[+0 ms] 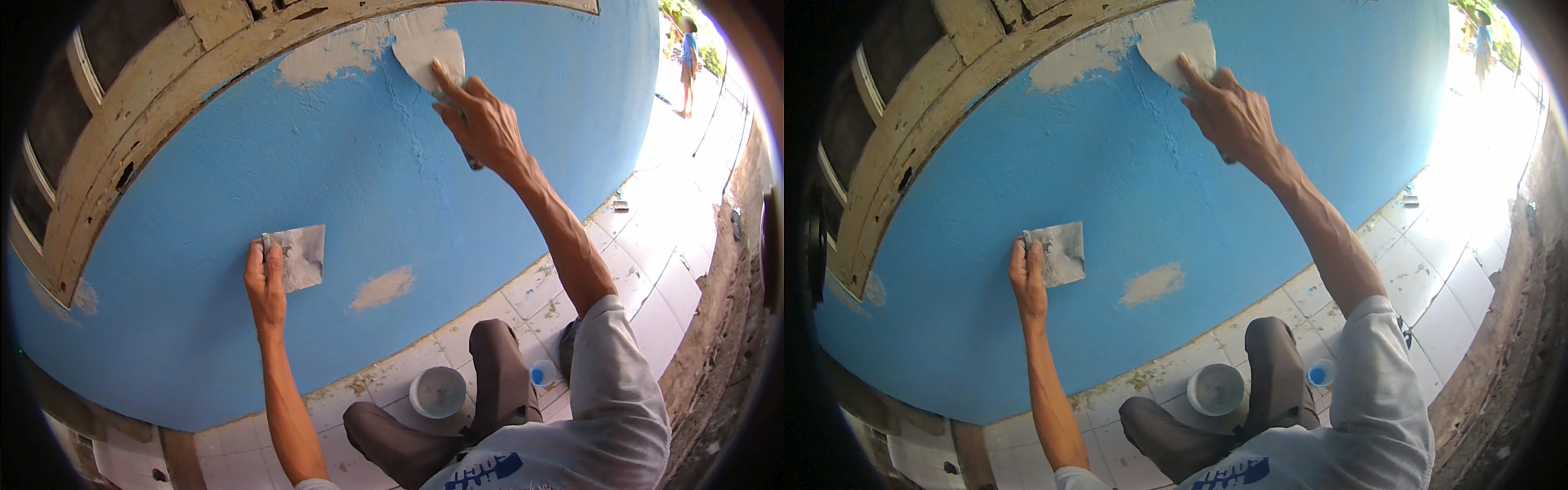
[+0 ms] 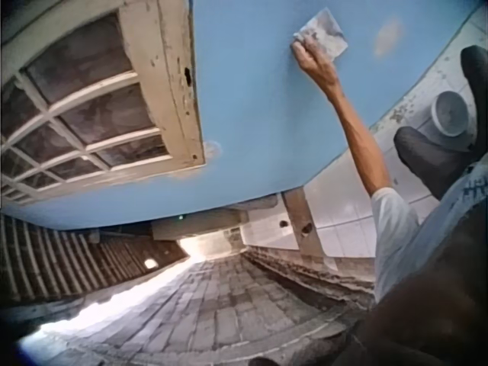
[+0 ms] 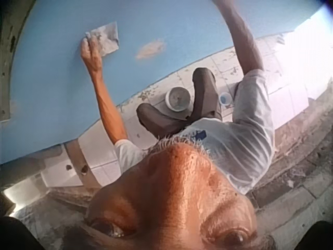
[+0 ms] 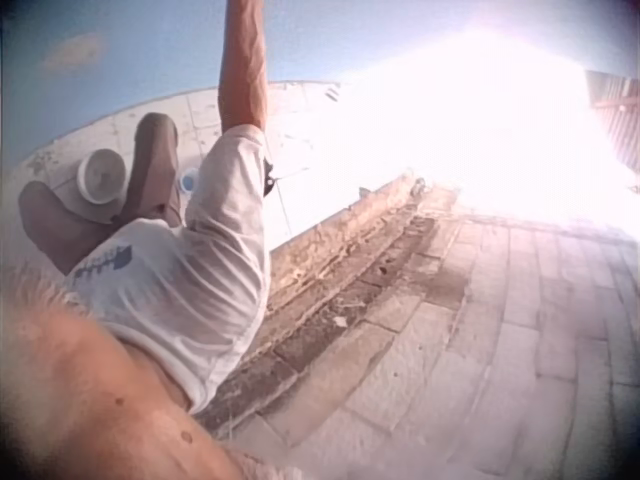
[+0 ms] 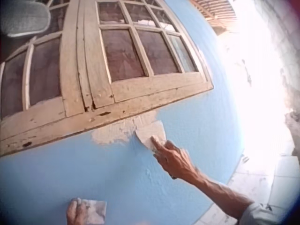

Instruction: The person applies white filler to a blue wall using a putty knife and a hawk, smoothing the compound over damaged areas. The person repeatedly scoops filler from the hawk and spreads it on the wall, working around a window frame.

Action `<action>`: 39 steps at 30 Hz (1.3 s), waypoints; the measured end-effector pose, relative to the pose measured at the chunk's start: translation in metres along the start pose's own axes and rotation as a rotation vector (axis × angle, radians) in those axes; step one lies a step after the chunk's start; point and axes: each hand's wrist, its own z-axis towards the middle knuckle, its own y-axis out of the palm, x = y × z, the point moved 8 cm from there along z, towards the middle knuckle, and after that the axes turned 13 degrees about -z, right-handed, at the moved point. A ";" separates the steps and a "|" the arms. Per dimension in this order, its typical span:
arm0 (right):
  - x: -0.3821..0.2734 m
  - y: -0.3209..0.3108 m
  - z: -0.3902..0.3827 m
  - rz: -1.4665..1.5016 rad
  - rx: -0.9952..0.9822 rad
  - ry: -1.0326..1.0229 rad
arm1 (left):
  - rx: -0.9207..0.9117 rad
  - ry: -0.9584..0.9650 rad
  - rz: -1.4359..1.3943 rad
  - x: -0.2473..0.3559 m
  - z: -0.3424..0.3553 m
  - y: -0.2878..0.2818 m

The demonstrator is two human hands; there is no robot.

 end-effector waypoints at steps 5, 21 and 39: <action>0.005 -0.023 -0.040 0.219 -0.201 0.107 | 0.035 -0.005 0.027 0.000 0.000 -0.012; -0.014 -0.036 0.033 0.312 -0.068 0.414 | 0.042 -0.049 -0.024 -0.006 -0.002 -0.005; -0.028 -0.045 0.027 0.298 -0.070 0.258 | 0.028 -0.034 -0.050 -0.006 -0.001 -0.005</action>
